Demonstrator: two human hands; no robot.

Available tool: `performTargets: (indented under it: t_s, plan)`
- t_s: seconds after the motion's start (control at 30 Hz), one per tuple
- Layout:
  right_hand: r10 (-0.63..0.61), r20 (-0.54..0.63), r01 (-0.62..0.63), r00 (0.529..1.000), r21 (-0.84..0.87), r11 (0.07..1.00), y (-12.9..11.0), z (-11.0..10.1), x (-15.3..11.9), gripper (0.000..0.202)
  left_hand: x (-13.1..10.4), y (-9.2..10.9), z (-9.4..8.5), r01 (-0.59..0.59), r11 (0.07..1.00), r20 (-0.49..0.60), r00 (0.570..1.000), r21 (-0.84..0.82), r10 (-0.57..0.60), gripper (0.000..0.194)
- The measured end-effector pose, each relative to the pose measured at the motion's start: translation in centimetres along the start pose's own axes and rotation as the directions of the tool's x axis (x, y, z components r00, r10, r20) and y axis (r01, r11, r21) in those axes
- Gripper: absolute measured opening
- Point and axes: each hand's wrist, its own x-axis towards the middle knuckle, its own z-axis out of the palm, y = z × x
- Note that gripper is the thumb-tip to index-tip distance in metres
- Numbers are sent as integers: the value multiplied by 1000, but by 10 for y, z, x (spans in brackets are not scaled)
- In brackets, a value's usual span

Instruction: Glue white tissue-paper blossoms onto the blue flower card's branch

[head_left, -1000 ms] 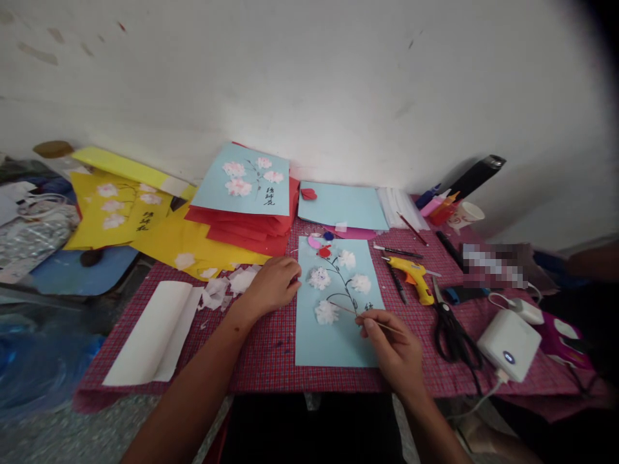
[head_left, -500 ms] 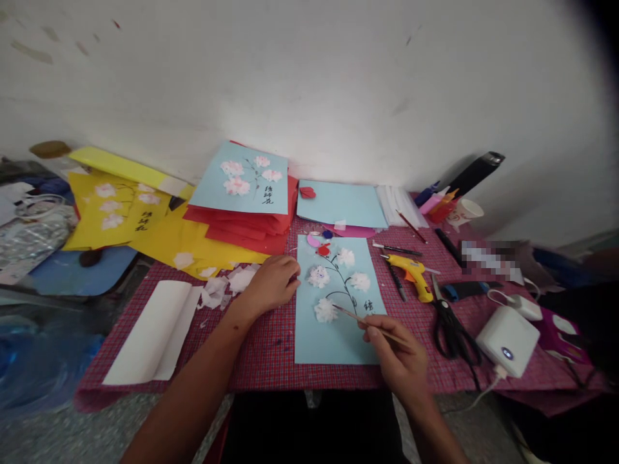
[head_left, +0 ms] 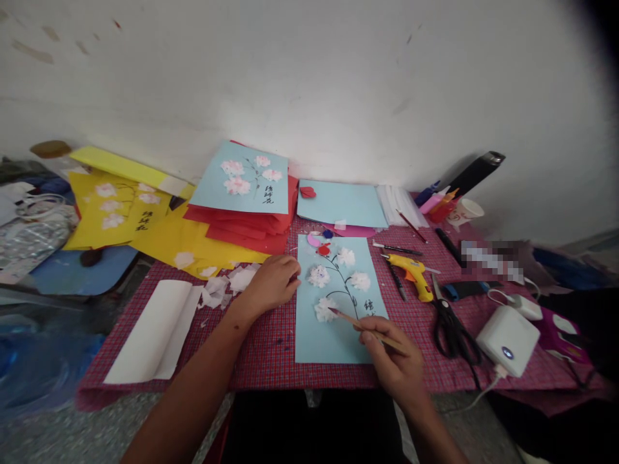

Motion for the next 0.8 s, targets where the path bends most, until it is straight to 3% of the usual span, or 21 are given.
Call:
performTargets:
  t_s: [0.27,0.4,0.8]
  plan:
    - [-8,67,9,998,-21,1000,2,7,1,16,0,1,0,5,1000,11,1000,5,-5,3]
    - [-39,43,39,998,10,999,3,5,-2,15,1,2,-2,7,1000,15,1000,16,-8,3]
    - [-108,128,116,986,-55,992,-9,7,8,15,0,-2,2,-2,1000,-2,1000,18,2,2]
